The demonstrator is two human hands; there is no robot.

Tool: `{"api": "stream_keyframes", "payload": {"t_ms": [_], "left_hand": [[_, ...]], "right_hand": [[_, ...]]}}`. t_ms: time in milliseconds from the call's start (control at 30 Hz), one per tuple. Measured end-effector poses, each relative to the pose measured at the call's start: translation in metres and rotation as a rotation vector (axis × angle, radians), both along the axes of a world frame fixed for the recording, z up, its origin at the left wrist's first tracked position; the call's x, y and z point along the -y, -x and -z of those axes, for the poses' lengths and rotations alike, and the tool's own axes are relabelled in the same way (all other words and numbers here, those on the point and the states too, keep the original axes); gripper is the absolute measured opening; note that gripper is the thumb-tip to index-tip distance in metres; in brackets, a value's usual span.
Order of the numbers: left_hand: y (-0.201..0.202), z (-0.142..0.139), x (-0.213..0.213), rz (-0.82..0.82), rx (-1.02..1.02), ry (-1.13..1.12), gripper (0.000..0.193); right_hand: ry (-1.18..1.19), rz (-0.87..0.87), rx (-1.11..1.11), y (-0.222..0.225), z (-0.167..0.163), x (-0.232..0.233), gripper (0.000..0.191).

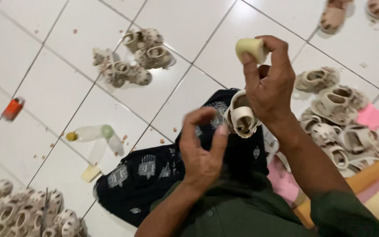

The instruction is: The person sits on the floor and uses a sponge soaked in liquid from a bottle to wipe the interior and exterior of several small shoes. They handle the shoes one at a time, rotating them to clean different areas, and place the cleaned shoes on the floor.

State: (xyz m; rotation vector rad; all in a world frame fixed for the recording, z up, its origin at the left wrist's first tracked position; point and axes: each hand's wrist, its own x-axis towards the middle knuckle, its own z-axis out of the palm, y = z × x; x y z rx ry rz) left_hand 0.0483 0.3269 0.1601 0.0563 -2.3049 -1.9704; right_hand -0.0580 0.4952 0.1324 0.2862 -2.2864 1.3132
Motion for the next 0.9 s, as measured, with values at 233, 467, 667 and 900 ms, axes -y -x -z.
{"api": "stream_keyframes", "payload": {"t_ms": [233,467,667,900], "left_hand": [[0.024,0.047,0.084,0.385,0.454,-0.683,0.081],[-0.021,0.078,0.104,0.296,0.455,-0.937,0.080],[-0.087,0.094,0.115,0.299,0.536,-0.750,0.069],[-0.091,0.120,0.108,0.182,0.575,-0.859,0.065]], "right_hand": [[-0.074,-0.283,0.077,-0.009,-0.023,0.135,0.034],[-0.010,-0.435,0.176,-0.023,-0.008,0.177,0.029],[0.048,-0.573,0.583,-0.062,0.000,0.177,0.025],[0.171,-0.565,0.780,-0.090,0.014,0.159,0.028]]}}
